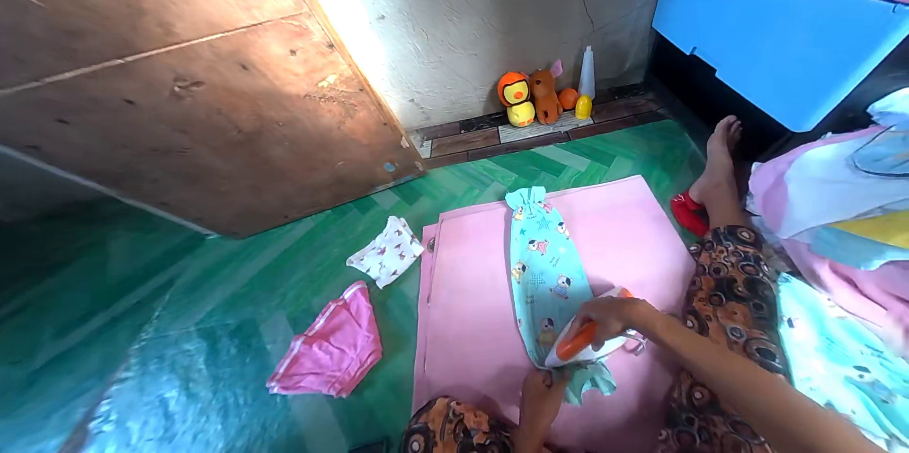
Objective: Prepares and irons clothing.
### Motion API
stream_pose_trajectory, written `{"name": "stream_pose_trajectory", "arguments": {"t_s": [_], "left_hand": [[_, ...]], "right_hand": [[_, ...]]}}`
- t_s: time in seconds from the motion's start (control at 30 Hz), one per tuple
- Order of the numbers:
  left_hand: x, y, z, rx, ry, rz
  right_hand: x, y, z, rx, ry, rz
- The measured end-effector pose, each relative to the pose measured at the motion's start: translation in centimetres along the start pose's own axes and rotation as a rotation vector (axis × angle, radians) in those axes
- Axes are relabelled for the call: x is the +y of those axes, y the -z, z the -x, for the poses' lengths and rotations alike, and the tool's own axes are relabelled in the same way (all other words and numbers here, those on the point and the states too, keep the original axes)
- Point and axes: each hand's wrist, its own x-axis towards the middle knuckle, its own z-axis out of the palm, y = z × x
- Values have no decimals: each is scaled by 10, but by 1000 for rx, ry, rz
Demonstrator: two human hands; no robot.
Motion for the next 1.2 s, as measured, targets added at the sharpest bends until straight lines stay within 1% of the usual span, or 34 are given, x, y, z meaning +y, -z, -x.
{"name": "stream_pose_trajectory", "arguments": {"t_s": [0.07,0.17,0.4,0.57,0.73,0.87,1.0,1.07,1.2], "left_hand": [[1,-2,-1,-4,7,-31],[3,-4,-4,-9,63,-73],[0,-4,-4,3,69,-131],[-2,-5,-5,10,53,-131],[-2,-3,-3,7,20,-125],[-1,-4,-2,7,1,-121],[-1,-3,-3,-3,7,-136],[-1,-4,-4,-4,20,-151],[2,-6,-2,1,38,-170]], "right_hand": [[-2,-5,0,42,-15,15],[-17,-15,-3,93,-47,33],[-55,-33,-26,195,-59,37],[-66,-39,-31,260,-94,38],[-51,-35,-17,234,-99,30],[-10,-33,16,227,-84,30],[23,-28,50,168,-109,33],[30,-29,54,168,-105,44],[24,-36,45,200,-80,24]]}}
